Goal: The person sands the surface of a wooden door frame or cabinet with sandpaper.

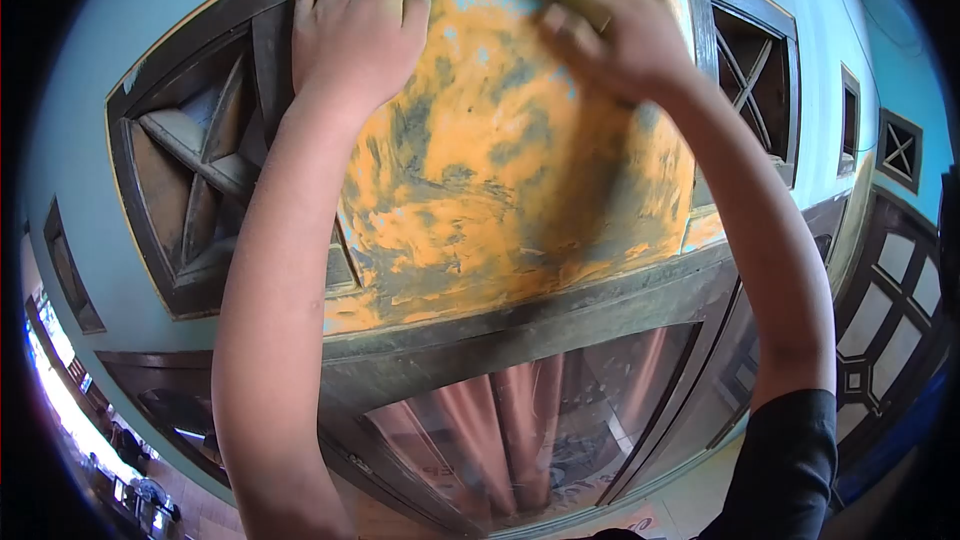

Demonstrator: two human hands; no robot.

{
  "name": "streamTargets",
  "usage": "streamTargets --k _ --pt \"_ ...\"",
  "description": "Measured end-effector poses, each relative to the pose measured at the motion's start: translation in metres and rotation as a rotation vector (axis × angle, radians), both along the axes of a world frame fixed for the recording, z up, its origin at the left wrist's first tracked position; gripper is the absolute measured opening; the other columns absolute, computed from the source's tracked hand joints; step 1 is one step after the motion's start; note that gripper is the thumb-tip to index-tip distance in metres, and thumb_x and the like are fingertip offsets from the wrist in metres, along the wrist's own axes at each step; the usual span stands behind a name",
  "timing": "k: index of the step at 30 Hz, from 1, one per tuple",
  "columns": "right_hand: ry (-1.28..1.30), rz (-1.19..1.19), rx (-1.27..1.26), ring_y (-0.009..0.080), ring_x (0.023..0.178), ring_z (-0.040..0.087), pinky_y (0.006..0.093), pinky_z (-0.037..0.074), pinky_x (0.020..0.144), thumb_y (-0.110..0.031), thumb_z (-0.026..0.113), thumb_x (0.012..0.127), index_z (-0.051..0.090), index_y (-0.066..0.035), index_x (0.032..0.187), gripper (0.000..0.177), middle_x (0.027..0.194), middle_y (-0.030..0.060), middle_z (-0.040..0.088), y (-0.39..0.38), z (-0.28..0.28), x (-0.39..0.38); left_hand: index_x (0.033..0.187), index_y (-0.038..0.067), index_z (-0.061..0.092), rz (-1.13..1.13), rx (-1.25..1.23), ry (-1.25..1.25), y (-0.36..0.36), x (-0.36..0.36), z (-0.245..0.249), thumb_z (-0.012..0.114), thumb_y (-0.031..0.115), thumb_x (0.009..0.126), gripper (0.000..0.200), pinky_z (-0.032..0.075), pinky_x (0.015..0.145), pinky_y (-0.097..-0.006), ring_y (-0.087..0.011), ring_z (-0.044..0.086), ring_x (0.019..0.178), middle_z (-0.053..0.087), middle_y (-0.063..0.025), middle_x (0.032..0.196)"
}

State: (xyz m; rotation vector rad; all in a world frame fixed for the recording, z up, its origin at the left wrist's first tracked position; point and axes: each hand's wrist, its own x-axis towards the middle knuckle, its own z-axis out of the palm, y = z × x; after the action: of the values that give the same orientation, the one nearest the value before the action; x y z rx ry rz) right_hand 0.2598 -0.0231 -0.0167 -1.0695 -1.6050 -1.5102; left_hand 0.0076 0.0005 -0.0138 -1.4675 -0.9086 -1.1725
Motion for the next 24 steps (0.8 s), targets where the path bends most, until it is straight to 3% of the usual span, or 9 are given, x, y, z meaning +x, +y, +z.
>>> streamTargets --k 3,6,9,10,13,15,17,21,24 --pt "0.284 0.04 0.06 0.0329 0.16 0.004 0.0552 0.004 0.128 -0.053 0.037 0.106 0.023 -0.02 0.166 0.07 0.173 0.0117 0.013 0.011 0.011 0.005 0.162 0.011 0.031 0.036 0.057 0.016 0.013 -0.005 0.0 0.025 0.035 0.111 0.057 0.008 0.131 -0.0472 -0.0285 0.017 0.158 0.024 -0.01 0.171" --pt "-0.009 -0.064 -0.083 0.037 0.16 0.002 0.062 0.0 0.126 -0.058 0.032 0.105 0.019 -0.021 0.166 0.072 0.173 0.0132 0.015 -0.013 -0.025 -0.039 0.162 0.01 0.032 0.03 0.092 0.025 0.019 -0.007 0.002 0.026 0.035 0.111 0.056 0.009 0.131 -0.0472 -0.0291 0.018 0.158 0.025 -0.0105 0.17" --pt "-0.205 -0.055 -0.016 0.0336 0.16 0.006 0.0557 0.002 0.128 -0.057 0.03 0.106 0.024 -0.022 0.166 0.069 0.172 0.012 0.018 0.005 -0.003 -0.018 0.161 0.01 0.033 -0.011 0.043 0.021 0.005 -0.005 -0.001 0.026 0.034 0.111 0.056 0.009 0.131 -0.0474 -0.0297 0.019 0.158 0.026 -0.011 0.17" --pt "0.033 0.15 -0.037 0.0334 0.16 0.011 0.0525 0.004 0.129 -0.051 0.036 0.106 0.028 -0.021 0.164 0.066 0.172 0.0125 0.02 0.001 0.004 -0.012 0.161 0.009 0.033 -0.027 0.015 0.021 0.001 -0.004 -0.003 0.027 0.034 0.111 0.056 0.009 0.131 -0.0475 -0.0299 0.019 0.158 0.026 -0.0112 0.17" --pt "0.231 0.136 0.129 0.0353 0.159 0.016 0.0503 0.014 0.128 -0.039 0.049 0.104 0.034 -0.017 0.162 0.064 0.168 0.0164 0.029 0.008 0.004 -0.019 0.161 0.009 0.033 -0.036 0.032 0.015 0.004 -0.004 -0.003 0.027 0.033 0.111 0.056 0.01 0.131 -0.0475 -0.0301 0.02 0.158 0.026 -0.0116 0.169" --pt "-0.081 0.219 0.211 0.036 0.151 0.034 0.0534 0.019 0.126 -0.054 0.054 0.099 0.052 -0.027 0.152 0.06 0.161 0.0103 0.043 0.02 -0.018 -0.026 0.161 0.009 0.033 -0.016 0.035 0.018 0.004 -0.004 -0.004 0.027 0.033 0.111 0.056 0.01 0.131 -0.0475 -0.0299 0.02 0.158 0.026 -0.0115 0.169" --pt "-0.284 0.183 0.06 0.0358 0.154 0.03 0.057 0.015 0.127 -0.064 0.048 0.098 0.047 -0.032 0.156 0.067 0.166 0.0085 0.036 0.012 -0.041 -0.032 0.161 0.009 0.033 -0.015 0.044 0.014 0.004 -0.005 -0.003 0.027 0.033 0.111 0.055 0.01 0.131 -0.0475 -0.0295 0.02 0.158 0.026 -0.0112 0.17" --pt "-0.076 0.184 0.183 0.0365 0.153 0.03 0.0574 0.018 0.126 -0.067 0.045 0.098 0.046 -0.031 0.156 0.068 0.166 0.0081 0.037 0.029 0.001 0.006 0.161 0.01 0.033 -0.008 0.088 0.041 0.019 -0.01 0.001 0.027 0.033 0.111 0.056 0.01 0.131 -0.0472 -0.0285 0.02 0.158 0.026 -0.0103 0.17" --pt "-0.099 0.175 0.104 0.0323 0.156 0.026 0.0571 0.012 0.128 -0.071 0.044 0.097 0.043 -0.036 0.157 0.069 0.167 0.0035 0.034 0.023 -0.026 -0.019 0.161 0.01 0.033 -0.011 0.06 0.022 0.01 -0.006 -0.003 0.027 0.033 0.111 0.055 0.01 0.131 -0.0468 -0.0282 0.019 0.158 0.026 -0.0099 0.17"
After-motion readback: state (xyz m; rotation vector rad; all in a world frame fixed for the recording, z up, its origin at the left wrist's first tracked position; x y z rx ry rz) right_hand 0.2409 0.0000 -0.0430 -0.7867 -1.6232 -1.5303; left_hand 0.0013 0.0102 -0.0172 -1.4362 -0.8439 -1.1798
